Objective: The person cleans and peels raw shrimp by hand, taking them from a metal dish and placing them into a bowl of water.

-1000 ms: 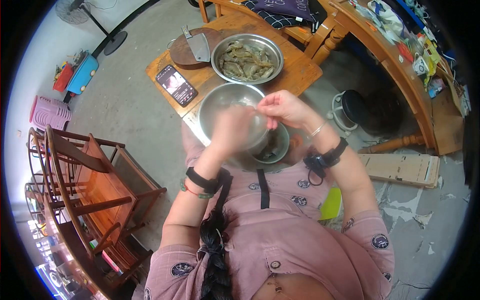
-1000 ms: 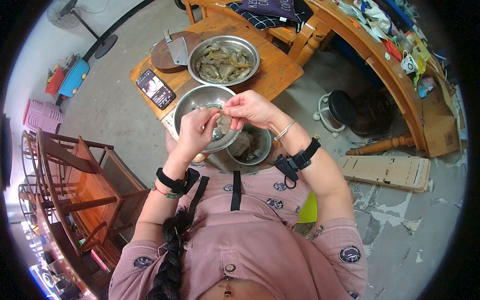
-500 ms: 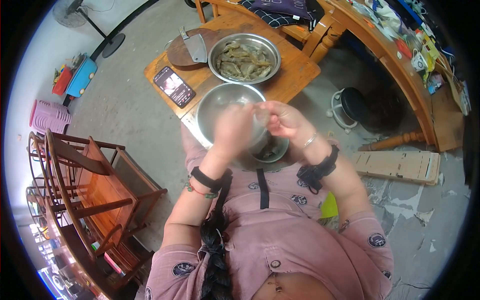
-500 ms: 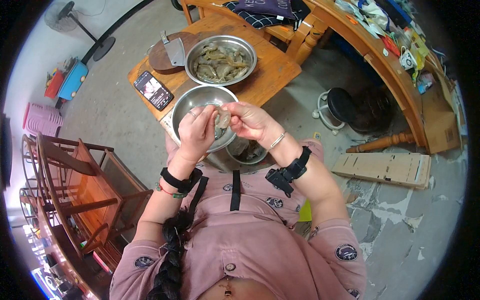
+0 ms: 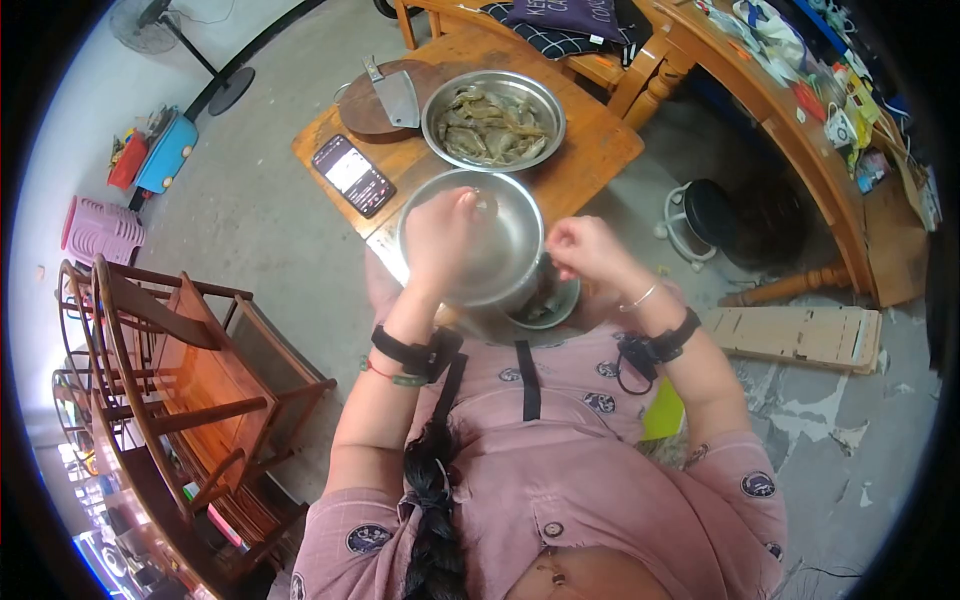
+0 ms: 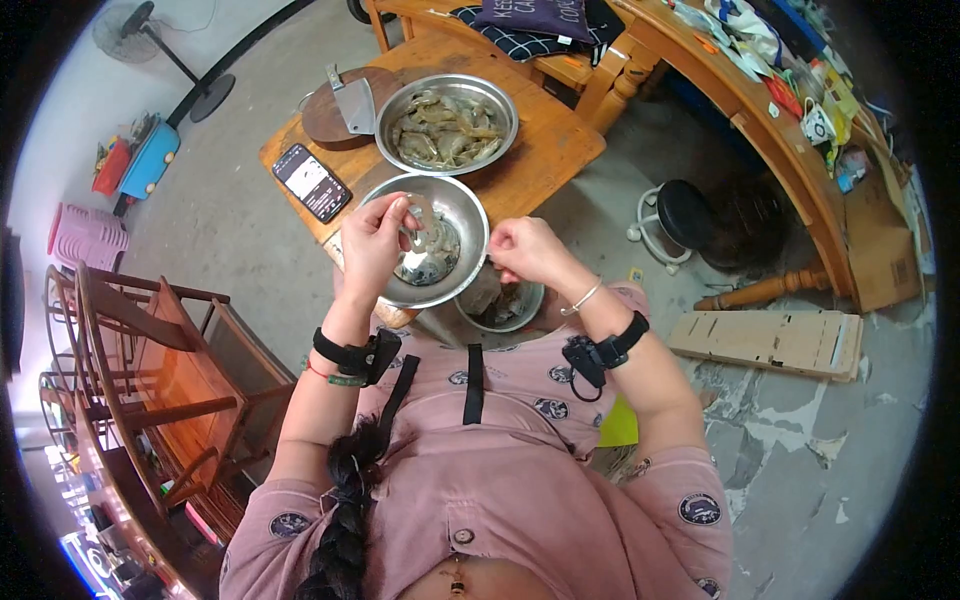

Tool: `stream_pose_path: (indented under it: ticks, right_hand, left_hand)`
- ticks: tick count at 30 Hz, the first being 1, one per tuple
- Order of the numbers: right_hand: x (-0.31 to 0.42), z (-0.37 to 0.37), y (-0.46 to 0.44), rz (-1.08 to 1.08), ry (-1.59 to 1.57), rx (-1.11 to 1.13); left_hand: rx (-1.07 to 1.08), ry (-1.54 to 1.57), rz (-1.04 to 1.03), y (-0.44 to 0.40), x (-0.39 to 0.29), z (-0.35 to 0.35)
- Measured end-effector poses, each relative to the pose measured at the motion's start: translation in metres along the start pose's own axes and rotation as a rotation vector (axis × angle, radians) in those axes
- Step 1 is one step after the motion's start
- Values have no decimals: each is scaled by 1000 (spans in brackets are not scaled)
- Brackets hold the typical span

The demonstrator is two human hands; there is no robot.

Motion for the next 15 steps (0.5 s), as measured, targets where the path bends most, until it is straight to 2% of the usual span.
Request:
stream_pose_path:
  ticks: [1, 2, 4, 8, 10, 11, 13, 15]
  right_hand:
    - [0, 10, 1, 49, 259, -67]
    - [-9, 14, 0, 49, 260, -66]
    - [-22, 19, -6, 234, 703, -170]
    - [-60, 12, -11, 215, 811, -152]
    - [-72, 5, -14, 187, 801, -82]
    - [-77, 5, -15, 189, 800, -82]
    - [-73, 1, -15, 357, 789, -119]
    - [-72, 1, -17, 407, 774, -140]
  left_hand:
    - [41, 87, 117, 0, 12, -3]
    - [40, 87, 118, -1, 15, -2]
    - [137, 153, 285, 1, 34, -9]
    - [183, 187, 322, -1, 58, -13]
    - [347, -86, 93, -4, 77, -25]
    - [346, -87, 92, -3, 90, -25]
    - [381, -208, 86, 0, 103, -26]
    - [329, -301, 75, 0, 107, -17]
Point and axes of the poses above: each hand's wrist, its own y-axis away from the middle knuckle, its own z-axis out of the back of the hand, x = y × z, the point moved 8 cm from there along -y, towards the middle knuckle, and after that the axes turned 7 degrees about -x, right-handed, at the moved point
